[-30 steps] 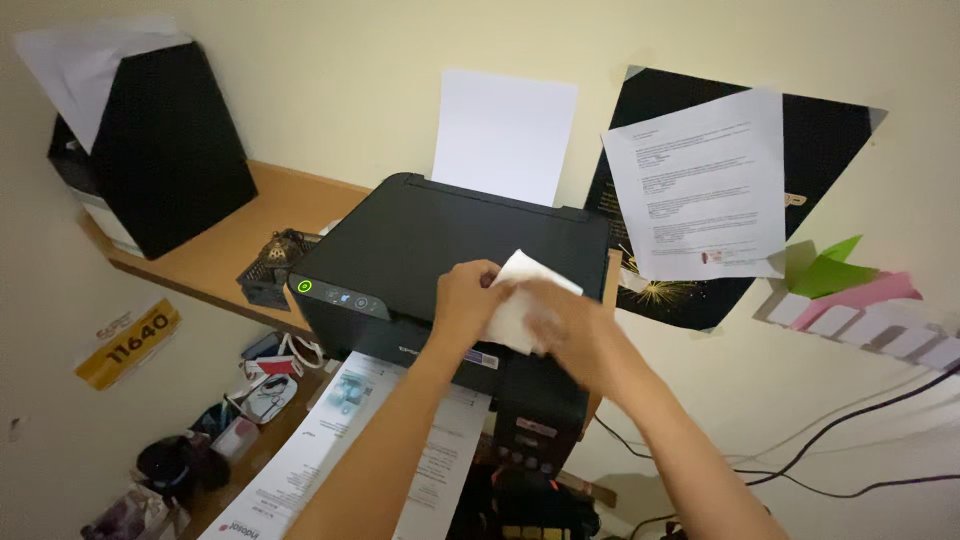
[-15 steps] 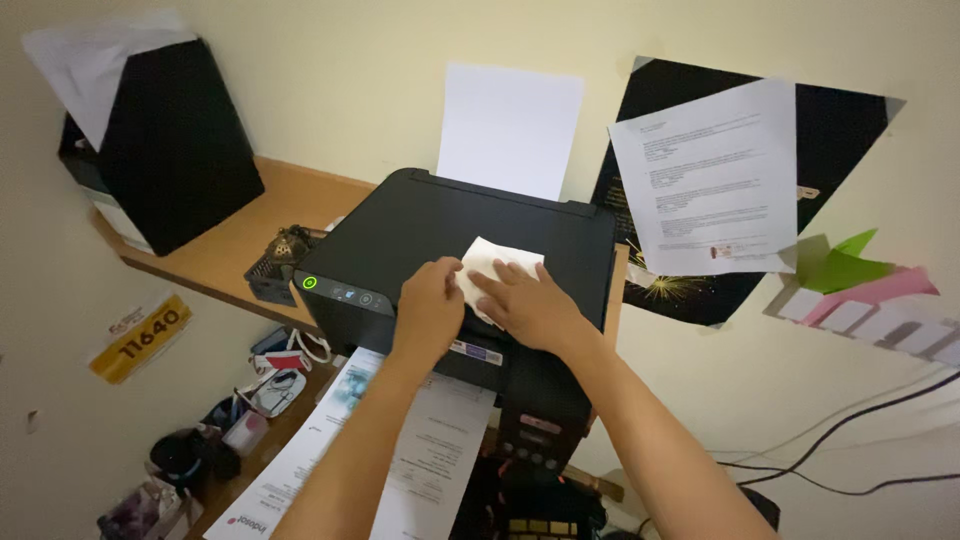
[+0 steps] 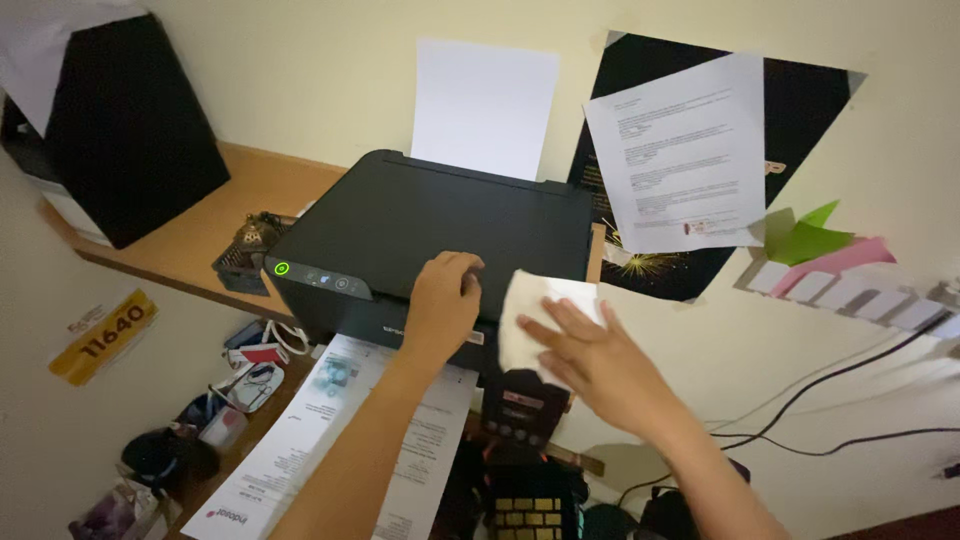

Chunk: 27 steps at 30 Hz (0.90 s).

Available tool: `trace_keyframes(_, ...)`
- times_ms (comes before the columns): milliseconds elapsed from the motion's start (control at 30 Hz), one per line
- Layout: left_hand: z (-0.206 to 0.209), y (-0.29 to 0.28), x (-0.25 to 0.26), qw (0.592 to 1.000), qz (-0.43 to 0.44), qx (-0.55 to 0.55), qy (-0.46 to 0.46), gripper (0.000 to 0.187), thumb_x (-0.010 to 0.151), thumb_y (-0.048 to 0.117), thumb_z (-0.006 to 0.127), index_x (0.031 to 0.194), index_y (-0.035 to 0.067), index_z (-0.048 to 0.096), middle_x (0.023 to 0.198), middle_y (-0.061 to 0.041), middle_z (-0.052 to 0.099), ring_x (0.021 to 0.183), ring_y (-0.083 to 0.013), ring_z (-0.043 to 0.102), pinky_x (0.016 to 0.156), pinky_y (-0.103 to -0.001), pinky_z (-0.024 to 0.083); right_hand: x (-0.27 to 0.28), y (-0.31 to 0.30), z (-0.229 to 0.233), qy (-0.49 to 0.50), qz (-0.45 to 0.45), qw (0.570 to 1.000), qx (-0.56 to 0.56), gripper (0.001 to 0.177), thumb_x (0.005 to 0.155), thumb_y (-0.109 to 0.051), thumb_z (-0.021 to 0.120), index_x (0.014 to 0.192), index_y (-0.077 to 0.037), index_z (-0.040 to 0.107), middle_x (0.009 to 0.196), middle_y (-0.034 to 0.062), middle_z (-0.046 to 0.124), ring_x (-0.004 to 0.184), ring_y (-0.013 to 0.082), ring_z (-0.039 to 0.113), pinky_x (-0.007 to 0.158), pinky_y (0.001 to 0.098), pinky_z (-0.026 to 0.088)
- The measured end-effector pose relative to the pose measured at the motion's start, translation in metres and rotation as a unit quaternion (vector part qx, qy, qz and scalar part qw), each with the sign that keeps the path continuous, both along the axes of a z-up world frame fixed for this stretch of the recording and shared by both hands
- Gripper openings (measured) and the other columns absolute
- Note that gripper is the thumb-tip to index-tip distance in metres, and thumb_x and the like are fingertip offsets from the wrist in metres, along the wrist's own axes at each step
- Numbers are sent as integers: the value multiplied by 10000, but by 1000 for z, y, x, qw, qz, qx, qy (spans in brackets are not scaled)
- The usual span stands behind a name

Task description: The person refills the ink tanks of an Epson printer using a small bottle and a funnel, then wipes the printer exterior with a tissue. The person also moves a printed sheet aside and closes the ink access door.

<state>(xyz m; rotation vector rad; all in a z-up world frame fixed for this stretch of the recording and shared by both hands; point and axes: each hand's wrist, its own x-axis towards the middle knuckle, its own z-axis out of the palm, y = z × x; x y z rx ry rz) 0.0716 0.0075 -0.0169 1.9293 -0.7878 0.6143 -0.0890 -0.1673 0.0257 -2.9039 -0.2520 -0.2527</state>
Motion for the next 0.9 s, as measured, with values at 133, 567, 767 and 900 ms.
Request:
trace_keyframes(133,-1,-4,-10,1000,-11,-3,-12,169,889,10,588,1021,25,691,1074,-122,689,1024,-325,629,886,-431,498,-4,21,-10,-70,46,996,12,484,999,-349,508,1477,-278,496,1586,101,364,1485,261,273,1170,560,145)
trace_keyframes(567,-5,24,-21,999,27,-19,25,217,907,1,572,1083,41,693,1077,-109,692,996,-279,643,872,-390,503,-31,16,-27,-157,41,987,-3,465,934,-347,607,1398,-325,584,1523,54,485,1429,246,386,1151,560,263)
trace_keyframes(767,-14,60,-15,994,68,-78,-31,238,875,-26,584,1072,52,692,1056,-121,700,963,-298,666,847,-395,524,-2,43,-29,-190,134,965,-118,455,916,-290,610,1370,-264,626,1501,52,476,1403,220,402,1146,541,265)
trace_keyframes(900,-18,101,-11,990,101,-69,-73,226,862,-23,615,1069,41,677,1023,-131,695,907,-287,678,804,-395,526,33,72,-39,-206,167,940,-215,362,884,-239,618,1233,-173,685,1536,48,448,1441,206,353,1192,498,239)
